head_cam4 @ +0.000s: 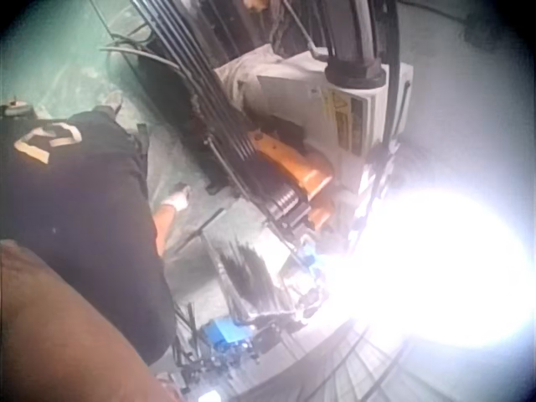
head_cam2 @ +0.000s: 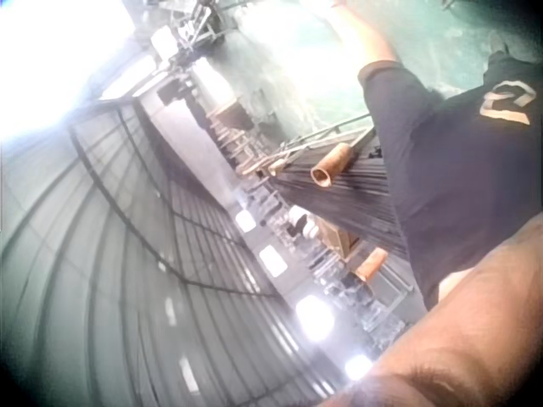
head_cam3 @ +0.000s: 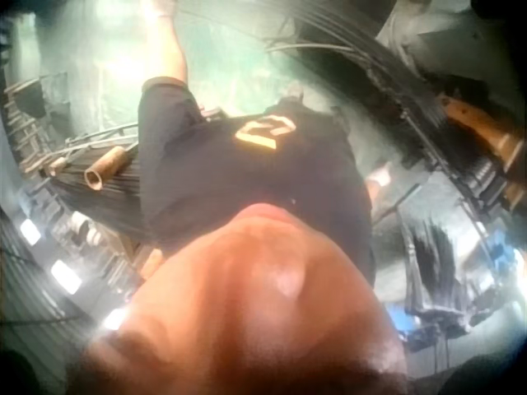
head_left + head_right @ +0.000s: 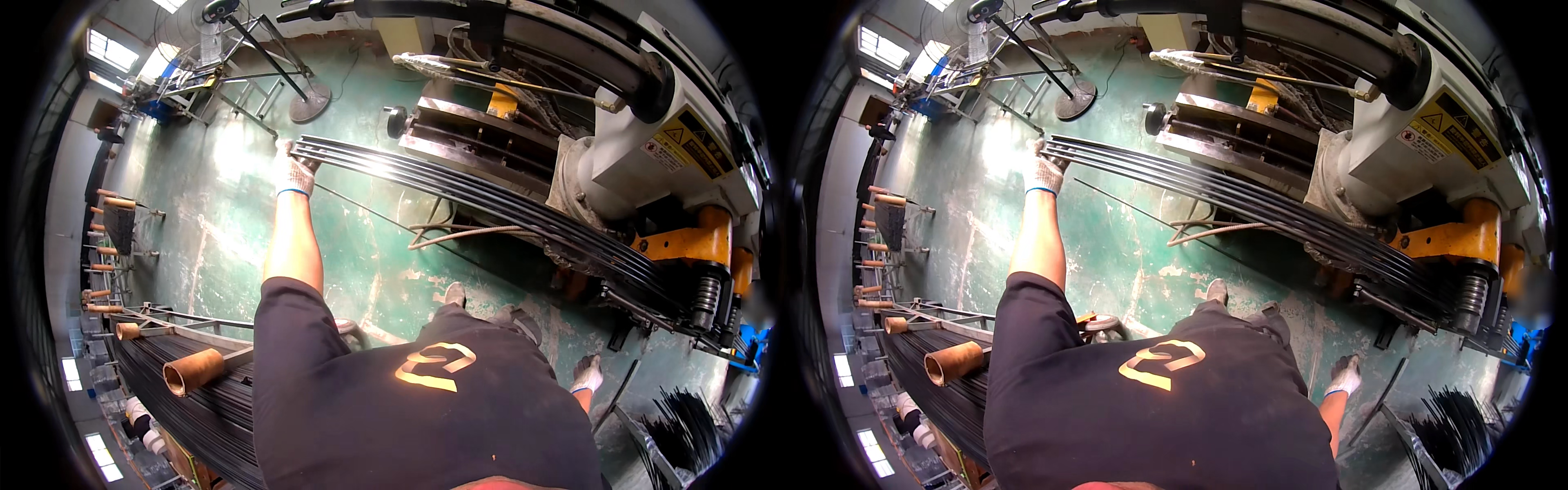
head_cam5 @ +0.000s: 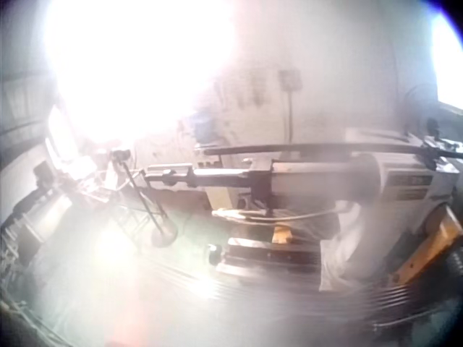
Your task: The person repeatedly feeds long black metal rods into a bending machine, guides them through rollers, and removes the bent pieces. The bent rods are stacked on a nearby rack. The person wears gloves and uses both hands to handle the rods and operate the machine.
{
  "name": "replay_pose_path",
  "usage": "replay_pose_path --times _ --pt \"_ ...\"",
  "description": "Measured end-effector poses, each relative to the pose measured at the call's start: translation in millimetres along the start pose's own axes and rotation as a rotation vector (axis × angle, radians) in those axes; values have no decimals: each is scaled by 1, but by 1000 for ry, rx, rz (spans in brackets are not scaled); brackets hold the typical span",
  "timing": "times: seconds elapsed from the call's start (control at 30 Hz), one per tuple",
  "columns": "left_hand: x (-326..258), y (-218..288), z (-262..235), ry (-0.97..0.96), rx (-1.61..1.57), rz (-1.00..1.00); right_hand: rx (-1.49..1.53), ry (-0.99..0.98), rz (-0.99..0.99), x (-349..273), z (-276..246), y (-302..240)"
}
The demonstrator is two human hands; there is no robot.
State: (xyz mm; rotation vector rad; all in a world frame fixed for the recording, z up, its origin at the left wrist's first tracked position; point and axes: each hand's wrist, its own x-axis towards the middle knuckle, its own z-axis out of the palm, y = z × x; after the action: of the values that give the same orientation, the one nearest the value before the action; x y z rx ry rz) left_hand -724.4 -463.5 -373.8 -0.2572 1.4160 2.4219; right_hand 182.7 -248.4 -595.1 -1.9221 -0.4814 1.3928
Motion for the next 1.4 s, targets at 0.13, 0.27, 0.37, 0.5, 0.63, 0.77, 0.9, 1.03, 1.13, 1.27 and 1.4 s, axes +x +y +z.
replay_pose_path --times 0.13,0.27,0.37,0.5,0.63,0.77,0.9,1.03,1.13,1.27,1.4 --pt "-15 -12 -2 -156 -5 -1 -67 43 -43 -2 3 -6" --pt "-11 -6 -10 -166 -62 -40 -49 -71 -59 3 12 -7" --pt "-6 -3 -6 -154 -108 -66 -93 -34 -60 -8 34 -14" --pt "-7 -8 -1 -249 -68 -62 -128 -76 -70 -19 35 -12" --pt "-4 -11 0 -280 -23 -149 -117 72 -39 -16 22 -2" --pt "10 -8 -26 -389 159 -222 -199 -69 -99 -39 29 -23" --pt "14 1 -45 -677 33 -303 -311 -63 -145 -44 48 -47" --pt "23 -4 -48 -1004 -210 -401 -303 -155 -118 -41 64 -62" --pt "-33 -35 -15 -164 -19 -46 -424 -182 -72 -17 48 -59" --pt "-112 -120 0 9 -147 -224 -417 -179 -53 25 23 -49" --pt "-183 -244 12 52 -164 -488 -623 -150 34 81 -10 -49"
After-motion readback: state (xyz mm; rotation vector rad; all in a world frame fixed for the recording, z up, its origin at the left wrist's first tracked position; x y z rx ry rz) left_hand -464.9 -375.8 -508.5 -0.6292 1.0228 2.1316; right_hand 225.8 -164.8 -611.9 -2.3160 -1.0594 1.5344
